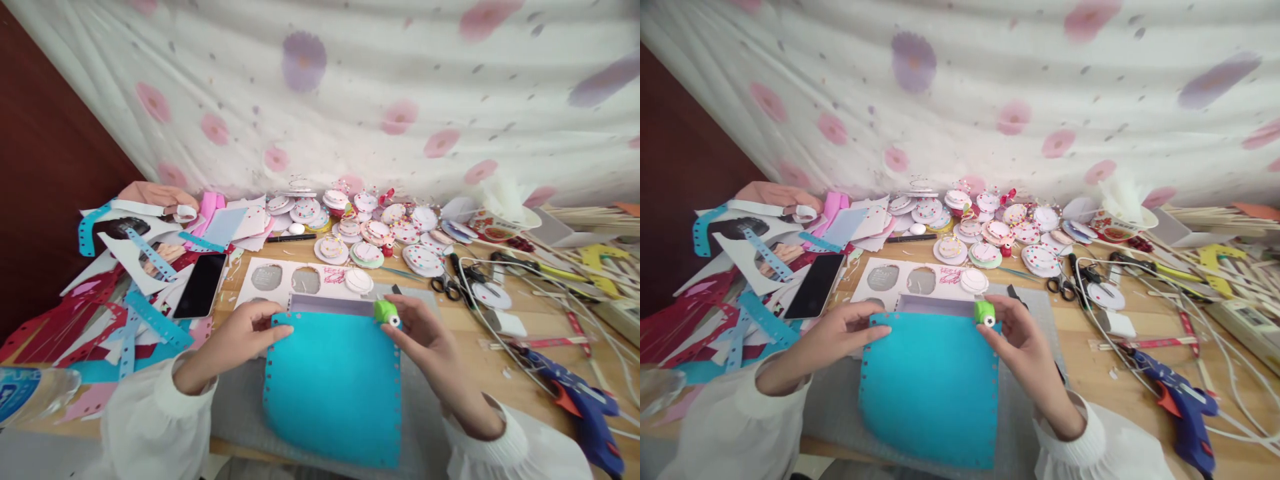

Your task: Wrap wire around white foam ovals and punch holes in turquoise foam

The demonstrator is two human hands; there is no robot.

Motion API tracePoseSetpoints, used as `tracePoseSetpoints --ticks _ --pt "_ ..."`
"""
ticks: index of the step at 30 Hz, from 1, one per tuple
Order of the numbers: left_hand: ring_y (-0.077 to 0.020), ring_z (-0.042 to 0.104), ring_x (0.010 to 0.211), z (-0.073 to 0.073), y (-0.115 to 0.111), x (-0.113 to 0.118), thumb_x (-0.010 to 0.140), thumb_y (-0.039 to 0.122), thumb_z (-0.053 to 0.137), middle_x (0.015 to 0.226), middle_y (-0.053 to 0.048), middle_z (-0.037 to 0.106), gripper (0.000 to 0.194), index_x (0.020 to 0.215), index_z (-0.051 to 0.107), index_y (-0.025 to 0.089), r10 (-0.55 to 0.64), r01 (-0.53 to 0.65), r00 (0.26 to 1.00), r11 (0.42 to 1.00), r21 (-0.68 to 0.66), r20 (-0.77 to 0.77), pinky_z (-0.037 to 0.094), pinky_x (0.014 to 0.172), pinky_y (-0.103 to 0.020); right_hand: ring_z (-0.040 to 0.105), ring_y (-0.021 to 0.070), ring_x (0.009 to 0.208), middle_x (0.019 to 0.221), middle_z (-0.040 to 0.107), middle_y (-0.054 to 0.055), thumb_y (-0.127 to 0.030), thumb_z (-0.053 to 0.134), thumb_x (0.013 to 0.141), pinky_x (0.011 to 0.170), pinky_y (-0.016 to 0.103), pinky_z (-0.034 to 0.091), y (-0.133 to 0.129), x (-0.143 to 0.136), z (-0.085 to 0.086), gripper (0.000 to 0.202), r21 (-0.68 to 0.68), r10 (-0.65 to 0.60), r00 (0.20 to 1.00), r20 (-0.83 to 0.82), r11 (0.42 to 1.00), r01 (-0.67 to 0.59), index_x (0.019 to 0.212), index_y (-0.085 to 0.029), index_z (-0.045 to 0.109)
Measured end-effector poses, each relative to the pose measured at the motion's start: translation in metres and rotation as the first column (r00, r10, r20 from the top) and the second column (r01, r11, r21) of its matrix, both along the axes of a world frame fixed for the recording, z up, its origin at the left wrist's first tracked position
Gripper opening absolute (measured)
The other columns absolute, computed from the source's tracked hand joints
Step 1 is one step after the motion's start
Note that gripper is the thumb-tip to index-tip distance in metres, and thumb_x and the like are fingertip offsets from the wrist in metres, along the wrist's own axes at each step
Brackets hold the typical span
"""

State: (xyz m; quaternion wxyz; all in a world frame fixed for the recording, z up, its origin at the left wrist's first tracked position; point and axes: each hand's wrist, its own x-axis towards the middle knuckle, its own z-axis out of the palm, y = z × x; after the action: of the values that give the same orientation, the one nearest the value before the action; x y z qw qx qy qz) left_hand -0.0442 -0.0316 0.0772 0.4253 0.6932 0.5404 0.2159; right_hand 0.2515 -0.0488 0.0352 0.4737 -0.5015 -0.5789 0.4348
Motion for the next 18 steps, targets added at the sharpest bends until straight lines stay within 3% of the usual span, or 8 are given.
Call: tracePoseSetpoints --ticks 4,6,9,12,15,18 --pt "-0.0129 0.051 0.063 -0.004 -0.002 0.01 0.084 0.039 0.055 0.066 0.0 0.059 0.027 0.081 0.067 0.015 -0.031 0.034 0.999 0.991 0.126 -0.025 0.041 0.056 -0.021 0.058 0.0198 0.1 0.111 0.059 0.005 -0.037 0.062 0.083 0.085 0.033 0.049 -0.006 0.007 0.016 0.038 -0.04 -0.16 0.987 -0.01 0.986 0.16 0.118 -0.031 0.051" --pt "-0.0128 0.051 0.063 -0.007 0.001 0.016 0.085 0.039 0.053 0.065 0.0 0.06 0.028 0.081 0.067 0.016 -0.075 0.082 0.996 0.979 0.185 -0.048 0.04 0.057 -0.022 0.059 0.0185 0.095 0.105 0.058 0.004 -0.036 0.064 0.082 0.086 0.033 0.049 -0.002 0.005 0.027 0.036 -0.067 -0.14 0.989 -0.051 0.988 0.137 0.115 -0.031 0.05" --pt "-0.0148 0.052 0.067 -0.014 0.011 0.025 0.085 0.036 0.053 0.066 -0.002 0.059 0.028 0.069 0.063 0.016 -0.151 0.148 0.988 0.949 0.28 -0.01 0.042 0.067 -0.027 0.062 0.0167 0.085 0.094 0.058 0.001 -0.036 0.067 0.079 0.08 0.033 0.051 0.013 -0.007 0.039 0.033 -0.09 -0.018 0.993 -0.113 0.996 0.008 0.103 -0.029 0.045" --pt "-0.0189 0.053 0.078 -0.024 0.022 0.029 0.083 0.034 0.054 0.07 -0.004 0.058 0.029 0.059 0.056 0.017 -0.168 0.129 0.983 0.922 0.364 0.078 0.041 0.085 -0.036 0.06 0.0161 0.085 0.098 0.057 0.002 -0.036 0.067 0.077 0.075 0.031 0.052 0.035 -0.024 0.042 0.036 -0.098 0.166 0.984 -0.061 0.98 -0.172 0.105 -0.027 0.046" --pt "-0.019 0.053 0.076 -0.037 0.029 0.03 0.082 0.033 0.053 0.068 -0.003 0.056 0.03 0.057 0.052 0.018 -0.189 0.113 0.967 0.919 0.377 0.169 0.037 0.094 -0.041 0.058 0.0156 0.089 0.099 0.057 0.003 -0.031 0.069 0.075 0.08 0.03 0.05 0.052 -0.038 0.04 0.036 -0.124 0.416 0.909 0.021 0.903 -0.41 0.105 -0.023 0.05" --pt "-0.0199 0.052 0.073 -0.049 0.029 0.03 0.083 0.034 0.05 0.06 -0.002 0.051 0.031 0.056 0.049 0.019 -0.187 0.104 0.958 0.932 0.348 0.216 0.038 0.093 -0.041 0.058 0.0146 0.085 0.094 0.059 0.001 -0.028 0.07 0.074 0.075 0.028 0.05 0.06 -0.043 0.032 0.034 -0.212 0.539 0.842 0.014 0.825 -0.524 0.098 -0.023 0.046"
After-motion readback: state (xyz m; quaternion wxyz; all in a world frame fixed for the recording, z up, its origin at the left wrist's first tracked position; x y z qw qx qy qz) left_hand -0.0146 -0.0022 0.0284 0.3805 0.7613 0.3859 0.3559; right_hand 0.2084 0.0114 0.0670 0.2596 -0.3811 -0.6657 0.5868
